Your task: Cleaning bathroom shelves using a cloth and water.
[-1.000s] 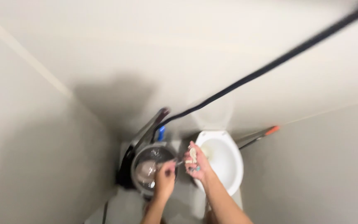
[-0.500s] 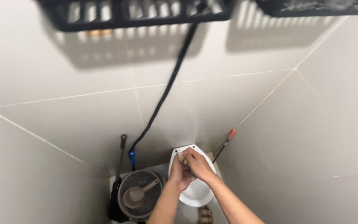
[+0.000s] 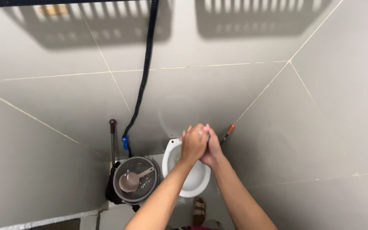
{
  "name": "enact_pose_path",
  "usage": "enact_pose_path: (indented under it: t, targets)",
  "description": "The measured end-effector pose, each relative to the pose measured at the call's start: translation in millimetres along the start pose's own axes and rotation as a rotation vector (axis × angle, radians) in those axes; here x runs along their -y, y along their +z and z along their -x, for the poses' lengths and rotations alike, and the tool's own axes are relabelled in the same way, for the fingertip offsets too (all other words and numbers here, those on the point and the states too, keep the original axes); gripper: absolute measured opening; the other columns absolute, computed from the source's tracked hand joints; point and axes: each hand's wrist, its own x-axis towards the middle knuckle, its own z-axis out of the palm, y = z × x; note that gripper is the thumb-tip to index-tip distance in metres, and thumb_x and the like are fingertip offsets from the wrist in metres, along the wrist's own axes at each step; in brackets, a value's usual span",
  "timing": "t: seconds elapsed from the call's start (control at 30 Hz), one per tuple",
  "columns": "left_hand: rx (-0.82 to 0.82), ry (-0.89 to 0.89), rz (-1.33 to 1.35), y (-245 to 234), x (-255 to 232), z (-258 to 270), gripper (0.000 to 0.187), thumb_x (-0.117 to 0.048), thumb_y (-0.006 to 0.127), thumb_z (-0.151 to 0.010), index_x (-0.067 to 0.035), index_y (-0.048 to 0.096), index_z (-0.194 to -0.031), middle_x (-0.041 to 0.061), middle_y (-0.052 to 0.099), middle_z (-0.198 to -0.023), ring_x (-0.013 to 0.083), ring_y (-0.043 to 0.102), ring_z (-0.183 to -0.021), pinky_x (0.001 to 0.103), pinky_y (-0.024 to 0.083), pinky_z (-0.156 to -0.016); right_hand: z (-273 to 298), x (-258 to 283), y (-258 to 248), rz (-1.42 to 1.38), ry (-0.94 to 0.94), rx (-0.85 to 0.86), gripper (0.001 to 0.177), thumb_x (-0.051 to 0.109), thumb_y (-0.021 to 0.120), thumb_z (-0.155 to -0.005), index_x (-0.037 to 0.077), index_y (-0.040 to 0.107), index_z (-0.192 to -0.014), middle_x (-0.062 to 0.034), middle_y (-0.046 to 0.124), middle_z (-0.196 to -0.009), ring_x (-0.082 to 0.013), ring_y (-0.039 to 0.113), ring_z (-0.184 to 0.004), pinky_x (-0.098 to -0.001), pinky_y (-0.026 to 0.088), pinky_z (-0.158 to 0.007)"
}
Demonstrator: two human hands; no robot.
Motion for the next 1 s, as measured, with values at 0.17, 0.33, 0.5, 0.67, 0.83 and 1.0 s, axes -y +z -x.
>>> enact_pose_path:
  t: [0.17, 0.33, 0.5, 0.67, 0.83, 1.0]
  targets:
    - [-0.372, 0.692, -0.413, -4.9, -53.8, -17.0, 0.033, -0.035, 0.048, -0.112, -0.011, 0.066, -0.099, 0.016, 0.073, -0.097, 0.0395, 0.07, -0.096, 0.051, 0.05, -0.083, -20.1, 29.7, -17.7, 0.022, -0.137, -0.027, 0.055, 0.056, 0.042, -0.1, 0.009, 0.062, -0.124, -0.0119, 0.069, -0.117, -0.0282, 0.066, -0.11, -0.0463, 0.053, -0.097]
    - [0.068, 0.077, -0.103, 22.9, -66.9, -43.5, 0.038, -0.039, 0.054, -0.1, -0.008, 0.073, -0.112, 0.023, 0.072, -0.095, 0.0454, 0.068, -0.091, 0.05, 0.053, -0.078, -38.5, 60.7, -24.5, 0.051, -0.358, -0.193, 0.04, 0.045, 0.051, -0.104, 0.008, 0.062, -0.112, -0.0078, 0.068, -0.104, -0.0236, 0.066, -0.1, -0.042, 0.057, -0.086]
    - [-0.085, -0.14, 0.23, 64.5, -79.2, -67.3, 0.036, -0.04, 0.056, -0.097, -0.009, 0.073, -0.105, 0.017, 0.076, -0.087, 0.0327, 0.075, -0.083, 0.043, 0.056, -0.078, -56.1, 99.2, -22.0, 0.038, -0.527, -0.323, 0.041, 0.043, 0.048, -0.105, 0.005, 0.063, -0.103, -0.0101, 0.067, -0.095, -0.0228, 0.065, -0.088, -0.0373, 0.055, -0.075]
    - [-0.075, -0.144, 0.206, 77.4, -106.7, -81.5, 0.032, -0.038, 0.06, -0.093, -0.011, 0.072, -0.104, 0.016, 0.076, -0.089, 0.0305, 0.073, -0.084, 0.041, 0.055, -0.078, -71.4, 130.9, -43.5, 0.019, -0.656, -0.256, 0.036, 0.038, 0.05, -0.104, 0.006, 0.066, -0.107, -0.0068, 0.069, -0.098, -0.0196, 0.067, -0.09, -0.0342, 0.057, -0.077]
    - [-0.07, -0.026, 0.219, 92.0, -110.9, -96.2, 0.032, -0.035, 0.058, -0.093, -0.008, 0.07, -0.105, 0.017, 0.075, -0.092, 0.0317, 0.073, -0.084, 0.041, 0.055, -0.079, -75.6, 155.9, -45.7, 0.036, -0.691, -0.268, 0.034, 0.037, 0.055, -0.103, 0.005, 0.066, -0.103, -0.0082, 0.068, -0.091, -0.0207, 0.067, -0.084, -0.036, 0.055, -0.071]
    - [-0.095, 0.126, 0.114, 98.1, -118.0, -107.6, 0.028, -0.027, 0.054, -0.1, -0.003, 0.068, -0.105, 0.02, 0.073, -0.098, 0.0368, 0.069, -0.094, 0.044, 0.053, -0.082, -37.8, 164.1, -11.6, -0.002, -0.546, -0.052, 0.033, 0.044, 0.06, -0.098, 0.011, 0.065, -0.098, -0.0044, 0.065, -0.082, -0.0188, 0.065, -0.075, -0.0358, 0.055, -0.063]
